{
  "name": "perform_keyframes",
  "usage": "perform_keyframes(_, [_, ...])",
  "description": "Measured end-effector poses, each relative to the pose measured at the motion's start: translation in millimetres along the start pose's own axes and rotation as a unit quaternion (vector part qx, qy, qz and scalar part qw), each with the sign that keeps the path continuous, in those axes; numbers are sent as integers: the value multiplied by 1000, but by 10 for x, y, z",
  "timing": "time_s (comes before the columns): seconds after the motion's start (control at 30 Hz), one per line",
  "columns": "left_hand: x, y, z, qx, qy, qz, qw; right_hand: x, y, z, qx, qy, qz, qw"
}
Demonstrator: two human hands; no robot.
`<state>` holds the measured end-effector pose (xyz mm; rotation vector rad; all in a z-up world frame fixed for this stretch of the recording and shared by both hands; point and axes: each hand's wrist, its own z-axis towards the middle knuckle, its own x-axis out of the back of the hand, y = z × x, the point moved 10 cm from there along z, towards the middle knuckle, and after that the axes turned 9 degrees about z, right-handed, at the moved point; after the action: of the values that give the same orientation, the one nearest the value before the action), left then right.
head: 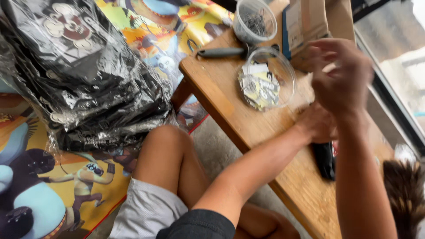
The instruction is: The person cleans a black shoulder bag with a blue brush, then attaches a keychain with a cartoon character to the bag's zipper pull.
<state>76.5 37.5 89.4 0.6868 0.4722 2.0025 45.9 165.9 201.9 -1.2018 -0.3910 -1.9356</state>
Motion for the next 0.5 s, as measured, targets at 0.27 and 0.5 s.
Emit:
perform_keyframes(0.27, [-294,-706,-21,72,-36,-71,994,-1305,215,827,-152,-275,13,949])
perform_keyframes(0.5, [-128,-764,35,245,-134,-241,929,-1051,268,700,71,-86,-104,988])
